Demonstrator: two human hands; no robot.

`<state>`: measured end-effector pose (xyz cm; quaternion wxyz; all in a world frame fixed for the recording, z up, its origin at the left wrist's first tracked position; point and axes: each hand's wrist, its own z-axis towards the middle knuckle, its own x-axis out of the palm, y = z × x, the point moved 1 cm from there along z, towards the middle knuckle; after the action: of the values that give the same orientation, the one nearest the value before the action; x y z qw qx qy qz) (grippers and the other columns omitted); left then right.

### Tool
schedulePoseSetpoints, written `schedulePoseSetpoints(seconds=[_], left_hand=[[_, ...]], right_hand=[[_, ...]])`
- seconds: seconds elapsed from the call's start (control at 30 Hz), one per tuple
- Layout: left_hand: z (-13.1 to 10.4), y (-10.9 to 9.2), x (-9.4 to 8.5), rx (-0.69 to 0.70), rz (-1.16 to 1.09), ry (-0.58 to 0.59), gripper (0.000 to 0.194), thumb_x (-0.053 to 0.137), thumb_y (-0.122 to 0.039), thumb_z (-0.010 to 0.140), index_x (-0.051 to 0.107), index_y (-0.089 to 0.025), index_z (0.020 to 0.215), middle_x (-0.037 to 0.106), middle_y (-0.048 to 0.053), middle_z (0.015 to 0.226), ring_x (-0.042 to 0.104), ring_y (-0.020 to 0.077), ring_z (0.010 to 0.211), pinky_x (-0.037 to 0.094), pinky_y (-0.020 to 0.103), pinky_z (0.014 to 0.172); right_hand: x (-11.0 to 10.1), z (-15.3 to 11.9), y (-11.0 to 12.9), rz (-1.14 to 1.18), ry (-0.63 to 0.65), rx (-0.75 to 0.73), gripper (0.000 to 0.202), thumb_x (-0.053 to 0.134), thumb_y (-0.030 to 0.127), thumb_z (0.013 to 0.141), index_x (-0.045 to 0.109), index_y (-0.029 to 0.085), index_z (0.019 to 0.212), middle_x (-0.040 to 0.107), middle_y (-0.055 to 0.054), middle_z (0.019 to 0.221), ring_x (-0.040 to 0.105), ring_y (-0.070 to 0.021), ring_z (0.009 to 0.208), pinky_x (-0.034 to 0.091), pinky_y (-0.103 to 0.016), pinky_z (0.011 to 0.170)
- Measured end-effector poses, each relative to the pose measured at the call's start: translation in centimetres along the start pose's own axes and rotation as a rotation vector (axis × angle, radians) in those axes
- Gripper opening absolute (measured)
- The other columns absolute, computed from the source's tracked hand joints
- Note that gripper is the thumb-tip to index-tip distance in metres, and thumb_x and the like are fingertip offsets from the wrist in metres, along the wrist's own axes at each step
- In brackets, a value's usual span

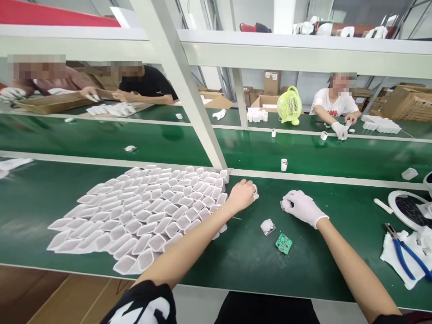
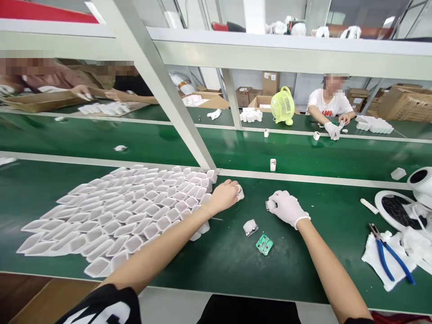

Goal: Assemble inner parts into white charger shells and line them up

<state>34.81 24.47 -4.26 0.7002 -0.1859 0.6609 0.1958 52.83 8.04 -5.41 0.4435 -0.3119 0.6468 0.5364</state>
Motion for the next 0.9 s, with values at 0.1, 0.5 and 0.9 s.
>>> schedulePoseSetpoints(seconds=[0.1, 0.5, 0.9], left_hand=[[-0.2, -1.1, 0.1, -0.018, -0.06, 0.024, 0.019, 0.051, -0.012, 0.074, 0.06, -0.011, 0.092, 0.06, 0.017, 0.103, 0.059, 0.0316, 0.096, 0.043, 0.038, 0.078], [0.3, -1.2, 1.8, -0.28, -0.372, 0.069, 0.04, 0.056, -0.049, 0.079, 0.051, -0.015, 0.099, 0.063, 0.012, 0.088, 0.064, 0.0315, 0.08, 0.043, 0.034, 0.063], [-1.5, -4.5, -1.1, 0.238, -0.379, 0.073, 0.029, 0.054, -0.01, 0.067, 0.048, -0.016, 0.095, 0.054, 0.005, 0.089, 0.054, 0.021, 0.086, 0.042, 0.029, 0.074]], right_hand=[[0.1, -0.4, 0.3, 0.092, -0.081, 0.049, 0.026, 0.047, 0.03, 0.084, 0.067, 0.024, 0.101, 0.063, -0.003, 0.109, 0.054, -0.0199, 0.102, 0.04, -0.032, 0.089], [0.4, -2.5, 0.2, 0.83, -0.41, 0.298, 0.042, 0.061, 0.046, 0.078, 0.06, 0.018, 0.109, 0.066, -0.005, 0.107, 0.061, -0.0177, 0.102, 0.045, -0.033, 0.096], [1.4, -4.3, 1.5, 0.347, -0.692, -0.218, 0.028, 0.066, 0.038, 0.079, 0.065, 0.021, 0.102, 0.067, -0.006, 0.101, 0.062, -0.0202, 0.093, 0.048, -0.035, 0.085]])
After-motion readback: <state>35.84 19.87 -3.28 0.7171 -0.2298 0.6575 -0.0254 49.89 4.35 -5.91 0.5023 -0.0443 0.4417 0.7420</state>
